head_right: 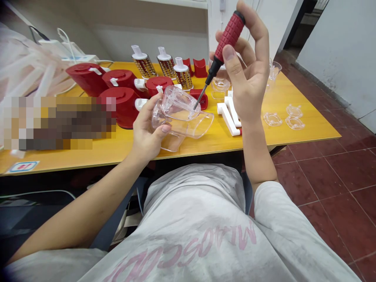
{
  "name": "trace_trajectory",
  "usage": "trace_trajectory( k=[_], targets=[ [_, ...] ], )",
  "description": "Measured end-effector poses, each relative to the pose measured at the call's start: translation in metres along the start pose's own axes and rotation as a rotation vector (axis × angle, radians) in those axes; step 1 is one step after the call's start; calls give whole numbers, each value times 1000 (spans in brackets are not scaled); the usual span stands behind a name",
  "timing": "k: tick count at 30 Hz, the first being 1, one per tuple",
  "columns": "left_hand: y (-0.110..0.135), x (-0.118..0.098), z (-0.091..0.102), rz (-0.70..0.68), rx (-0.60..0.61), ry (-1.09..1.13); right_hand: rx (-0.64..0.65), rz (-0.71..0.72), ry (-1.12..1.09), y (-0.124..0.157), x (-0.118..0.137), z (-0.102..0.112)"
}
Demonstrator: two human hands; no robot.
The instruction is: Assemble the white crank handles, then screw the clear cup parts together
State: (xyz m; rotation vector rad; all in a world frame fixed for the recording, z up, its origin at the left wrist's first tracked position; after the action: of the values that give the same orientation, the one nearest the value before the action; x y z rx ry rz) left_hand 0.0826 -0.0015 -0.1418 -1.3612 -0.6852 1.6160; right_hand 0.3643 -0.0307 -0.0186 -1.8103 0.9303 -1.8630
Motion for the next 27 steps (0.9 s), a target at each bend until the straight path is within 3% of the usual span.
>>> trace_trajectory(
  k=[3, 6, 10, 16, 22, 27],
  targets=[
    [1, 2, 0, -8, -4, 8, -99, 206, -101, 0, 0, -4],
    [1, 2, 0, -4, -9, 7, -112, 160, -23, 1, 1, -7],
    [1, 1, 0, -7, -2, -3, -147, 220, -83, 0, 1, -9],
    [0, 1, 0, -13, 9, 5, -216, 169, -58, 1, 2, -12],
    [1, 2, 0, -24, 12, 6, -93, 134, -107, 3, 5, -8],
    [1, 0, 0, -17, 13, 13, -127, 205, -93, 0, 2, -11]
  ],
)
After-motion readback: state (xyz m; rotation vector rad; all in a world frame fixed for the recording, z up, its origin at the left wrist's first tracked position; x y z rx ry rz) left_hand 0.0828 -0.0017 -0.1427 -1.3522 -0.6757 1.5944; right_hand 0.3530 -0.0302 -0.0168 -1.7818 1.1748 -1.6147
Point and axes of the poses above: each hand's wrist, its own y-axis away from the middle knuckle, its own z-axis out of the back of the hand, x = y × z, the point moved 1 cm from there along -y, towards the middle knuckle, and after that the axes turned 7 degrees about -z, right-handed, at the moved point
